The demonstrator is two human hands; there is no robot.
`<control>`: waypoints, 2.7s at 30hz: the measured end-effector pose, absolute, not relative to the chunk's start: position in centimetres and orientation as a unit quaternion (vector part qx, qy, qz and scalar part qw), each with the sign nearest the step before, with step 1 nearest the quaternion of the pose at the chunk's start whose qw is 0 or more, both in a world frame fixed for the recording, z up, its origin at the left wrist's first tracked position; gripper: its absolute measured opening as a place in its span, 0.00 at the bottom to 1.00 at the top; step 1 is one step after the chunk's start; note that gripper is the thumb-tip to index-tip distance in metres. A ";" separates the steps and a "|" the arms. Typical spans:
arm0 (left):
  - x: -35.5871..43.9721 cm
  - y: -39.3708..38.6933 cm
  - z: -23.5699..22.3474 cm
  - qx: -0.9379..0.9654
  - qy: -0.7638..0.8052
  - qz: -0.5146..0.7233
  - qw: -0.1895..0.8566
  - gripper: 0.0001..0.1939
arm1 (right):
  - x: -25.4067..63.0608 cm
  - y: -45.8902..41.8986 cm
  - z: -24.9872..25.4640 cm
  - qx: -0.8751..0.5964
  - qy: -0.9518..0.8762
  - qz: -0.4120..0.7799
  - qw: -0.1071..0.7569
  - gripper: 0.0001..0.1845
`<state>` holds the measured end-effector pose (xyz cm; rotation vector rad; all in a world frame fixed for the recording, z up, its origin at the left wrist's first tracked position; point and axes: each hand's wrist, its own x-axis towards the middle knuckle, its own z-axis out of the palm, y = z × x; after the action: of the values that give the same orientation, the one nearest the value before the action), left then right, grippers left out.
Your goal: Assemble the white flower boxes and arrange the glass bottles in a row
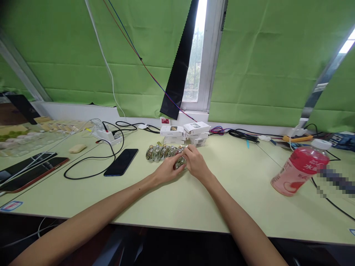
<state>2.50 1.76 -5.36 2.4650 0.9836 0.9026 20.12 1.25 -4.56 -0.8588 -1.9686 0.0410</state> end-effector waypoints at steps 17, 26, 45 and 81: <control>2.5 1.7 -5.2 0.868 0.347 0.315 0.166 0.19 | 20.2 1.4 -4.7 -0.328 -0.813 0.016 0.481 0.13; 2.4 1.6 -5.2 0.868 0.346 0.318 0.160 0.19 | 20.1 1.5 -4.6 -0.332 -0.784 0.076 0.519 0.10; 2.6 1.7 -5.2 0.866 0.347 0.321 0.160 0.19 | 20.1 1.4 -4.6 -0.320 -0.804 0.041 0.500 0.12; 2.5 1.9 -5.4 0.865 0.351 0.321 0.161 0.19 | 20.3 1.4 -4.7 -0.309 -0.805 0.043 0.505 0.11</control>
<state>2.48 1.93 -5.42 2.4689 1.0025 0.9156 20.27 1.38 -4.74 -0.7467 -1.9414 0.1042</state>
